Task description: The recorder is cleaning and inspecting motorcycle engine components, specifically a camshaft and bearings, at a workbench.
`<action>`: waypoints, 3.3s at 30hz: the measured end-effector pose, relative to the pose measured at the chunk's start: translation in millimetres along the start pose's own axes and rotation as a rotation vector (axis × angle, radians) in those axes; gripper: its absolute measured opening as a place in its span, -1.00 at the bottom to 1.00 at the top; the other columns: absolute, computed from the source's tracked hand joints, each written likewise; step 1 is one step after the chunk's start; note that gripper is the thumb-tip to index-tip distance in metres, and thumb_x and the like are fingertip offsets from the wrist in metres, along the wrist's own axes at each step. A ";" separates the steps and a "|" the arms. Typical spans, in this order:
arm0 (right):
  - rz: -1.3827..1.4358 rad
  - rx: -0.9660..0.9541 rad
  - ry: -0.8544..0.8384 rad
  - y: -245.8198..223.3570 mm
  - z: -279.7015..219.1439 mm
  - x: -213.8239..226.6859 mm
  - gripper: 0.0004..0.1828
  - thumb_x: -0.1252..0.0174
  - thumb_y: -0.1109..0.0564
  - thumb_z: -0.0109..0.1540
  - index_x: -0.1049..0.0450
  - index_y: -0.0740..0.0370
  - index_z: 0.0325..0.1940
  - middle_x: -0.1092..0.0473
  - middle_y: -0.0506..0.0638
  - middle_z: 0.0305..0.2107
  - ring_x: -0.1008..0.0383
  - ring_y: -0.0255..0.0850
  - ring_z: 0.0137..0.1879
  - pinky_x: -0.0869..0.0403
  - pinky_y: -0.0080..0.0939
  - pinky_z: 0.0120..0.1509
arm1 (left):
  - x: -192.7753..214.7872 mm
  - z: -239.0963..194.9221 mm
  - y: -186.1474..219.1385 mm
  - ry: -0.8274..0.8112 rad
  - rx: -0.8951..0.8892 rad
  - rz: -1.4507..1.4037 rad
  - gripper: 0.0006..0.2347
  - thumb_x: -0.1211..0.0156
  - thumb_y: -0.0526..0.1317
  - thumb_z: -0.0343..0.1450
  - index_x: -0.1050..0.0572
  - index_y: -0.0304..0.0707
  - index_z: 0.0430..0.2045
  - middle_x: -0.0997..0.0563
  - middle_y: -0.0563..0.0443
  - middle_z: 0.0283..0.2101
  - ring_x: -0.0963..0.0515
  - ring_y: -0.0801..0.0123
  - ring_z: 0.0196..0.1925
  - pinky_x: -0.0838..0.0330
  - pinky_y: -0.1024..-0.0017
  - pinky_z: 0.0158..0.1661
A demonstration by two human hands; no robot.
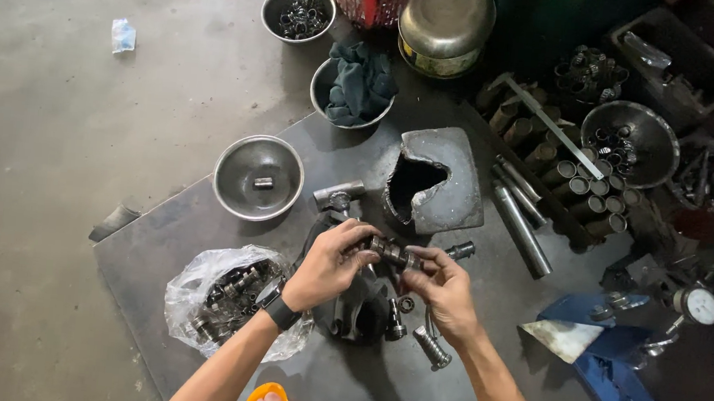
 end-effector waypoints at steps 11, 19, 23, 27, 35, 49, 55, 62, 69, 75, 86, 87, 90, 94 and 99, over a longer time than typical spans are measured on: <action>0.031 0.003 0.033 23.9 8.4 17.2 -0.61 -0.26 0.29 0.26 -0.51 0.47 0.18 -0.57 0.13 -0.19 -0.58 -0.20 -0.15 -0.57 -0.21 -0.02 | -4.0 0.8 -3.8 0.002 -0.007 0.001 -0.76 -0.31 -0.38 0.36 -0.51 -0.40 -0.11 -0.53 -0.14 -0.23 -0.56 0.14 -0.26 -0.43 0.34 -0.23; 0.018 0.061 0.065 5.8 17.5 7.9 -0.49 -0.25 0.38 0.14 -0.43 0.37 0.20 -0.54 0.00 -0.06 -0.57 -0.29 0.02 -0.58 -0.26 0.12 | 1.5 11.7 -14.3 0.008 0.061 0.059 -0.75 -0.27 -0.35 0.37 -0.52 -0.41 -0.08 -0.54 -0.18 -0.21 -0.58 0.09 -0.24 -0.46 0.30 -0.21; -0.095 0.149 0.252 8.0 20.5 50.3 -0.66 -0.17 0.25 0.26 -0.46 0.36 0.12 -0.56 0.03 -0.13 -0.62 -0.25 -0.07 -0.63 -0.22 -0.01 | 10.7 48.5 -17.0 -0.001 -0.041 0.474 -0.74 -0.24 -0.33 0.42 -0.40 -0.53 -0.10 -0.42 -0.35 -0.14 -0.49 -0.14 -0.14 -0.40 0.12 -0.12; -0.052 0.222 0.431 23.3 17.8 92.1 -0.78 -0.19 0.22 0.34 -0.54 0.44 0.00 -0.55 0.07 -0.27 -0.54 -0.26 -0.23 -0.55 -0.23 -0.16 | -17.1 101.1 -58.3 0.037 -0.105 0.563 -0.73 -0.25 -0.32 0.35 -0.39 -0.55 -0.16 -0.39 -0.41 -0.16 -0.47 -0.22 -0.12 -0.42 0.10 -0.10; -0.033 0.204 0.493 23.4 4.0 112.9 -0.81 -0.16 0.24 0.33 -0.54 0.47 -0.07 -0.54 0.06 -0.35 -0.53 -0.26 -0.31 -0.55 -0.23 -0.21 | -103.7 155.4 -85.7 0.041 -0.059 0.403 -0.73 -0.31 -0.28 0.37 -0.43 -0.50 -0.16 -0.42 -0.38 -0.12 -0.52 -0.20 -0.11 -0.45 0.11 -0.08; -0.533 -0.157 0.452 99.1 15.3 115.1 -0.78 -0.18 0.17 0.28 -0.60 0.34 -0.06 -0.60 0.12 -0.30 -0.59 -0.10 -0.27 -0.56 -0.11 -0.16 | -96.5 158.1 -104.7 0.257 0.020 0.196 -0.77 -0.44 -0.39 0.20 -0.66 -0.40 -0.30 -0.62 -0.20 -0.24 -0.63 0.07 -0.28 -0.51 0.31 -0.20; -1.174 0.140 0.224 119.0 75.5 66.2 -0.71 -0.16 0.14 0.20 -0.56 0.37 -0.08 -0.52 0.33 -0.21 -0.54 0.31 -0.12 -0.49 0.14 -0.02 | -99.4 157.3 -111.8 0.251 0.014 0.098 -0.79 -0.39 -0.42 0.24 -0.66 -0.40 -0.28 -0.60 -0.20 -0.29 -0.62 0.04 -0.25 -0.51 0.27 -0.19; -1.467 0.117 0.112 166.0 113.5 70.8 -0.76 -0.08 0.18 0.21 -0.45 0.42 -0.12 -0.46 0.42 -0.19 -0.53 0.33 -0.14 -0.50 0.20 -0.03 | -100.3 156.1 -109.7 0.270 -0.053 0.137 -0.83 -0.36 -0.42 0.26 -0.63 -0.39 -0.30 -0.58 -0.21 -0.28 -0.59 -0.05 -0.21 -0.49 0.21 -0.16; -0.297 -0.313 0.205 122.3 7.1 131.7 -0.64 -0.32 0.22 0.13 -0.61 0.30 0.01 -0.52 0.13 -0.51 -0.46 -0.15 -0.46 -0.45 -0.10 -0.39 | -96.1 152.2 -105.7 0.298 -0.064 0.030 -0.80 -0.33 -0.45 0.28 -0.61 -0.37 -0.25 -0.58 -0.18 -0.23 -0.61 -0.01 -0.24 -0.50 0.24 -0.23; -0.442 0.444 0.205 -109.7 46.1 68.2 -0.86 -0.07 0.39 0.33 -0.48 0.38 -0.06 -0.53 0.01 -0.22 -0.56 -0.29 -0.14 -0.59 -0.27 -0.01 | -98.4 147.8 -107.2 0.317 -0.069 -0.012 -0.81 -0.30 -0.46 0.32 -0.57 -0.37 -0.21 -0.56 -0.17 -0.20 -0.61 -0.01 -0.21 -0.52 0.24 -0.19; -1.010 0.602 0.182 -142.8 131.7 16.4 -0.87 -0.27 0.32 0.22 -0.54 0.38 -0.15 -0.49 0.11 -0.27 -0.58 -0.10 -0.19 -0.53 -0.19 -0.11 | -82.6 146.9 -74.6 0.280 -0.099 -0.001 -0.67 -0.29 -0.46 0.30 -0.53 -0.33 -0.04 -0.54 -0.20 -0.06 -0.58 -0.07 -0.04 -0.51 0.22 -0.05; -1.121 0.642 0.171 -143.2 131.9 13.8 -0.87 -0.30 0.29 0.21 -0.55 0.38 -0.17 -0.48 0.14 -0.29 -0.54 -0.01 -0.19 -0.49 -0.12 -0.13 | -79.5 148.2 -66.5 0.254 -0.128 -0.029 -0.66 -0.30 -0.46 0.30 -0.53 -0.33 -0.02 -0.54 -0.20 -0.08 -0.58 -0.07 -0.05 -0.51 0.22 -0.05; -1.180 0.713 0.127 -155.0 126.8 6.0 -0.82 -0.31 0.25 0.21 -0.55 0.34 -0.12 -0.48 0.16 -0.25 -0.54 0.03 -0.15 -0.49 -0.08 -0.11 | -82.2 151.9 -75.5 0.304 -0.178 -0.037 -0.68 -0.23 -0.49 0.29 -0.54 -0.32 -0.06 -0.59 -0.17 -0.07 -0.63 -0.01 -0.05 -0.53 0.28 -0.04; -1.113 0.744 0.109 -141.3 105.8 26.7 -0.67 -0.32 0.22 0.19 -0.51 0.39 0.01 -0.46 0.17 -0.22 -0.53 -0.05 -0.19 -0.50 -0.11 -0.12 | -80.9 159.3 -80.6 0.262 -0.022 -0.079 -0.75 -0.31 -0.43 0.35 -0.58 -0.34 -0.10 -0.60 -0.17 -0.26 -0.63 0.10 -0.28 -0.50 0.34 -0.22; -0.994 0.341 0.570 8.2 64.2 164.4 -0.79 -0.15 0.22 0.27 -0.57 0.35 -0.05 -0.58 0.18 -0.28 -0.62 -0.04 -0.20 -0.53 -0.12 -0.06 | -85.0 157.9 -87.3 0.236 -0.067 -0.269 -0.83 -0.27 -0.45 0.41 -0.53 -0.38 -0.15 -0.62 -0.13 -0.25 -0.68 0.23 -0.30 -0.52 0.45 -0.25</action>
Point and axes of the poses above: each hand's wrist, its own z-axis towards the middle knuckle, its own x-axis out of the back of the hand, y = z × x, the point moved 6 cm from there along z, towards the middle knuckle
